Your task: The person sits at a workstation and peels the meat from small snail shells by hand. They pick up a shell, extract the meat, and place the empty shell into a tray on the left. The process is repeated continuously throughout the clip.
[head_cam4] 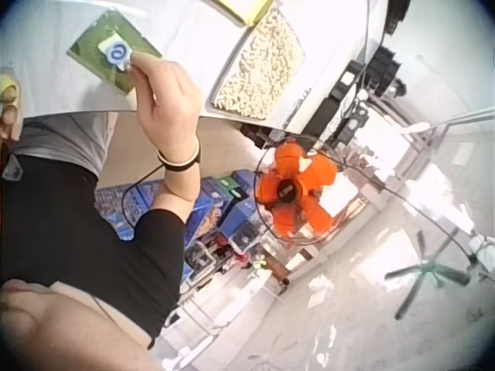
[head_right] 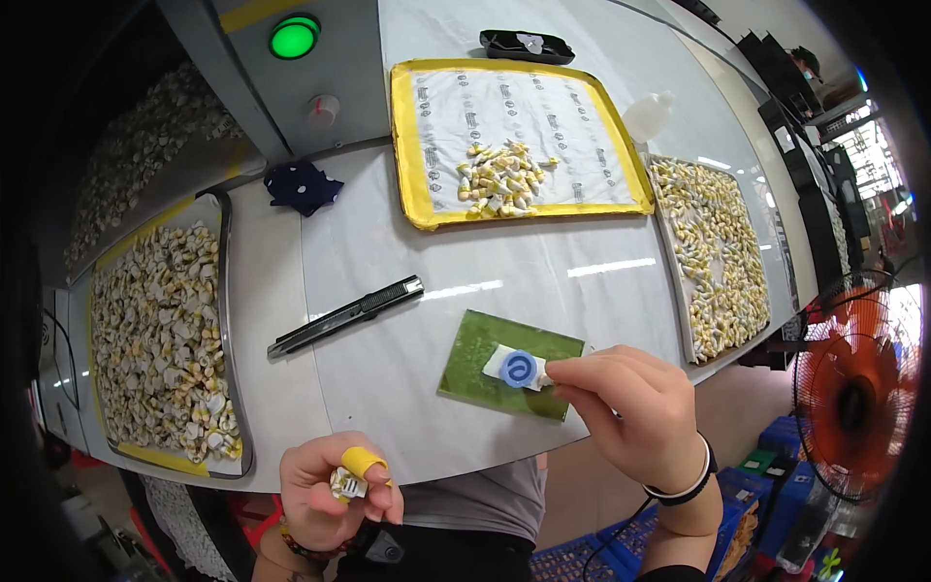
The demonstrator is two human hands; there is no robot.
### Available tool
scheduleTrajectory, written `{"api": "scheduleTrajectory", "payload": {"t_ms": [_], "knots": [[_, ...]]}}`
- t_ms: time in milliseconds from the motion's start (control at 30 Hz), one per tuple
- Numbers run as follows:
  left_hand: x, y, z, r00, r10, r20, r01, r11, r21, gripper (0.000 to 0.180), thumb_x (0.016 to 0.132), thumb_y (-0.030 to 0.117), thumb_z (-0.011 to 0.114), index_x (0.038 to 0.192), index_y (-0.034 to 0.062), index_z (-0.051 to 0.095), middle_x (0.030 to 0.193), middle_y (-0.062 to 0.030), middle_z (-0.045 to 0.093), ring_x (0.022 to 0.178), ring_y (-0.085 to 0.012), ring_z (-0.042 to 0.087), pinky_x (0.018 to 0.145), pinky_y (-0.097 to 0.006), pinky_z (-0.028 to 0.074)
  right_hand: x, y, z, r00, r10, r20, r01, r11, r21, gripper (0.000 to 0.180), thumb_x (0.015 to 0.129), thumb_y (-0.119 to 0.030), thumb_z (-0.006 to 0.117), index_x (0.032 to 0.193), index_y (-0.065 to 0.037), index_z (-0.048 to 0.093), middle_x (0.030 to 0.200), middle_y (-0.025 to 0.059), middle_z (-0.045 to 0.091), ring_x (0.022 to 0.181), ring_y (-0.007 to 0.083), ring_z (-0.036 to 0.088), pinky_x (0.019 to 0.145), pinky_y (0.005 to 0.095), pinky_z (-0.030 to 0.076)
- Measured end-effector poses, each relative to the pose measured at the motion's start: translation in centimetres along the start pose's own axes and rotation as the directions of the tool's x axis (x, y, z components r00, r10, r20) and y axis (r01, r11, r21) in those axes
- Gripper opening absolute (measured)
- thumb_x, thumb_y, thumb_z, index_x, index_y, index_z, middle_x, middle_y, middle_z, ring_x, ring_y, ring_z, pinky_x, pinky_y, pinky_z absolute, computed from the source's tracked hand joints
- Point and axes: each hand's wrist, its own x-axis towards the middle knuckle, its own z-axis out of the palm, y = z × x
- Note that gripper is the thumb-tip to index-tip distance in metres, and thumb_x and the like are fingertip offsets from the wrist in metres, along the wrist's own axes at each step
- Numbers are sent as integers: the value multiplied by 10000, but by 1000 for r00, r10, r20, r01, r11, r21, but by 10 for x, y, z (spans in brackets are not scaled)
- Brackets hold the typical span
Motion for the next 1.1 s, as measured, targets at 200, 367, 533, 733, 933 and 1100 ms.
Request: {"api": "scheduleTrajectory", "payload": {"t_ms": [200, 367, 533, 733, 933, 1100], "knots": [[-3, -5, -9, 996, -60, 69, 69, 988, -137, 565, 736, 380, 761, 1026, -66, 570, 884, -129, 642, 757, -169, 654, 677, -258, 544, 11, 0, 7, 983, -174, 63, 182, 970, -160, 256, 648, 34, 659, 900, -10, 642, 781, 77, 634, 671, 215, 620, 569, 306, 503], [-1, -11, -13, 985, -107, 136, 136, 963, -234, 575, 721, 368, 781, 1020, -76, 568, 805, -123, 642, 723, -179, 664, 633, -248, 551, 13, 3, 12, 959, -263, 103, 282, 921, -268, 288, 606, 11, 644, 893, -4, 640, 818, 67, 589, 704, 208, 586, 574, 304, 500], [0, -9, -8, 993, -77, 95, 94, 977, -189, 505, 784, 297, 750, 1063, -75, 555, 806, -140, 657, 714, -174, 661, 639, -264, 561, 11, 1, 13, 953, -253, 168, 285, 936, -208, 278, 615, 6, 640, 893, -5, 643, 806, 70, 590, 693, 203, 580, 567, 300, 495], [2, -5, 0, 987, -161, 26, 163, 966, -199, 493, 768, 301, 759, 1000, -75, 540, 745, -165, 648, 621, -192, 653, 591, -330, 580, 9, -2, 10, 960, -234, 157, 265, 939, -219, 252, 624, 16, 655, 874, -14, 654, 791, 68, 594, 669, 203, 580, 552, 300, 494], [11, -7, -4, 928, -300, 220, 347, 912, -220, 476, 849, 361, 663, 1046, -57, 552, 782, -110, 644, 664, -139, 638, 630, -249, 538, 15, -36, 6, 974, -221, -55, 228, 957, 177, 171, 654, 8, 680, 823, -17, 682, 765, 78, 628, 636, 205, 607, 558, 293, 508], [14, -8, -6, 874, -345, 342, 447, 846, -290, 352, 919, 304, 607, 1022, -28, 555, 828, -86, 645, 677, -100, 626, 657, -219, 522, 20, -41, 12, 898, -422, -121, 437, 833, 340, 191, 695, -32, 662, 873, 34, 679, 795, 102, 629, 644, 194, 606, 576, 255, 510]]}}
